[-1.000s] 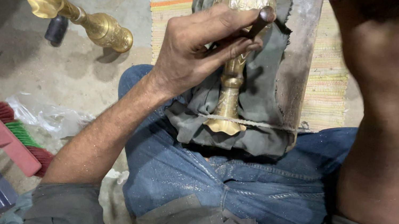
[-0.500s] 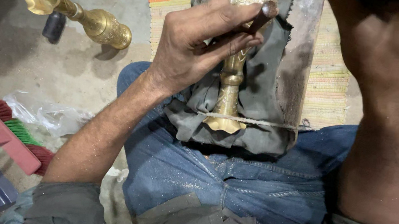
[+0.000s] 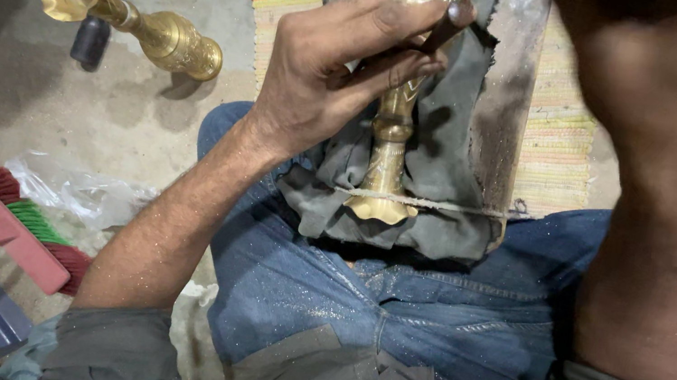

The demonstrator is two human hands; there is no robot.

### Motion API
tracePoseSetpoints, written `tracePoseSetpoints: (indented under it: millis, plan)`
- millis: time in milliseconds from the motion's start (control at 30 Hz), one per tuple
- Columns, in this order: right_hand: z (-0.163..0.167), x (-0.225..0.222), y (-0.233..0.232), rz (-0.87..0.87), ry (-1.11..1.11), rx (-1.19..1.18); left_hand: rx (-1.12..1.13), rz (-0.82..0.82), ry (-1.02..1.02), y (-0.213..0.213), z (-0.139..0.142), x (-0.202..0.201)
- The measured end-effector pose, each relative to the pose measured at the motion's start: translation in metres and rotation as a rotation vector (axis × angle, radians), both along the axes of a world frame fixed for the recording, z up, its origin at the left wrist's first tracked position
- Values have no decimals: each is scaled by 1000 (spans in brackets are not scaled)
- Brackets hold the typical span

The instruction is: The person sits cross-legged on the floor with a brass lamp clamped in a cloth-lined form on their lap. They hold a chisel against the lamp's surface and strike it with a wooden mallet to chase a decorative pattern, repositioning the chisel and rotating the lamp to work new areas.

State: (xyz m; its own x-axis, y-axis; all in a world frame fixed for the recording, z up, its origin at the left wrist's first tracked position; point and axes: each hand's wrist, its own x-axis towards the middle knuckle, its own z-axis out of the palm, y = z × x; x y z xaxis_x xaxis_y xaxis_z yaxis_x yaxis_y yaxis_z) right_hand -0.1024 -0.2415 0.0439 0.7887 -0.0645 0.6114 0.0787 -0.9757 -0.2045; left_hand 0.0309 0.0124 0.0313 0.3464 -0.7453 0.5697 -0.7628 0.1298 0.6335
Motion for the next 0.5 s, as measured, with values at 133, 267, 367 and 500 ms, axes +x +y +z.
tracePoseSetpoints:
  millis: [133,267,367,500]
  plan:
    - [-4,-4,-3,-26,-18,-17,16,28,-30,-2,-2,1]
    - [-5,-2,-1,-13,11,0,41,56,-57,-1,-3,2]
    - [-3,-1,1,-28,-12,0,-17,11,-69,0,-4,3]
    - [-3,-2,2,-27,-4,0,23,42,-41,0,-3,1]
